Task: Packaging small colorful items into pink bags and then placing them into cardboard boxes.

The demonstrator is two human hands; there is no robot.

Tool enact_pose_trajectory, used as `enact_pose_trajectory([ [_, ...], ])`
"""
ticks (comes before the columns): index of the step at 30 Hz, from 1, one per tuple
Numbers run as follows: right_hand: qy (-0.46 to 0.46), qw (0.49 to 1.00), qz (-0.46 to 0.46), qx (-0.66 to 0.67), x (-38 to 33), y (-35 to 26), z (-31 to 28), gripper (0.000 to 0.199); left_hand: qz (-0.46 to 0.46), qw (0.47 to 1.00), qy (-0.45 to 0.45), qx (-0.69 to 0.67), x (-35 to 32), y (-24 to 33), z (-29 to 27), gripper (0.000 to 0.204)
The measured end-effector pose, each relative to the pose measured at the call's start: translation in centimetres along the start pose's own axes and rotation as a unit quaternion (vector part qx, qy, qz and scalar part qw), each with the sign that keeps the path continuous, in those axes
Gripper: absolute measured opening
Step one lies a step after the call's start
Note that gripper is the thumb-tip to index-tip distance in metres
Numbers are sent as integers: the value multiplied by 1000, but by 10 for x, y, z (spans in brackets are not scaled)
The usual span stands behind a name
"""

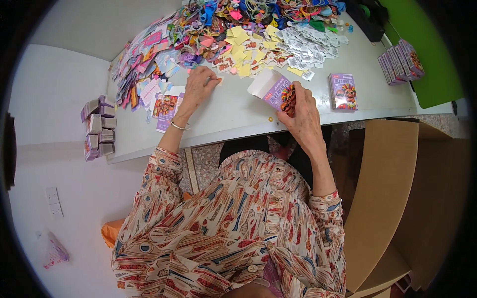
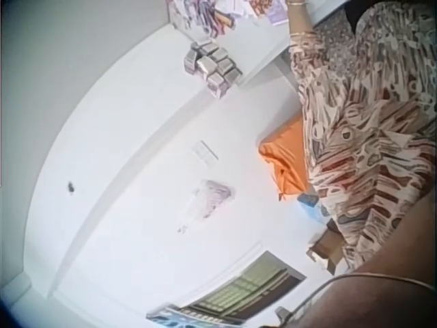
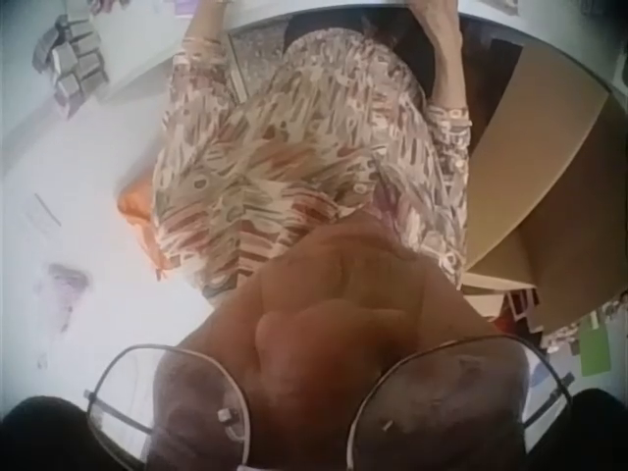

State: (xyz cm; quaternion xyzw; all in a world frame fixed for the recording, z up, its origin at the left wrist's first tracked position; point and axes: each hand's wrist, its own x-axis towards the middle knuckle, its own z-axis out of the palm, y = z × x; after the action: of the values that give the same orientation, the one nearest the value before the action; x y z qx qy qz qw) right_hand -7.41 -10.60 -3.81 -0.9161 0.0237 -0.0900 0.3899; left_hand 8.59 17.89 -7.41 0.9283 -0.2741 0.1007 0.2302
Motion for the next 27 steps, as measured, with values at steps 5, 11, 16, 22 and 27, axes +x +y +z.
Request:
enact_pose_trajectory([
  [5, -20, 999, 28, 13, -2, -2, -8, 76, 11, 994, 105, -5, 9, -22, -13, 20],
  [11, -23, 1000, 12, 4, 1, -1, -4, 76, -196, 973, 106, 66, -2, -117, -71, 29],
  [16, -27, 1000, 9, -12, 3, -4, -5, 76, -198, 959, 93, 180, -18, -163, -89, 42],
  [22, -33, 999, 16, -31, 4, -5, -6, 78, -125, 978, 78, 149, 14, -145, -61, 60],
  [27, -28, 999, 26, -21, 3, -8, -5, 76, -152, 965, -40, 209, 37, -151, -64, 87],
])
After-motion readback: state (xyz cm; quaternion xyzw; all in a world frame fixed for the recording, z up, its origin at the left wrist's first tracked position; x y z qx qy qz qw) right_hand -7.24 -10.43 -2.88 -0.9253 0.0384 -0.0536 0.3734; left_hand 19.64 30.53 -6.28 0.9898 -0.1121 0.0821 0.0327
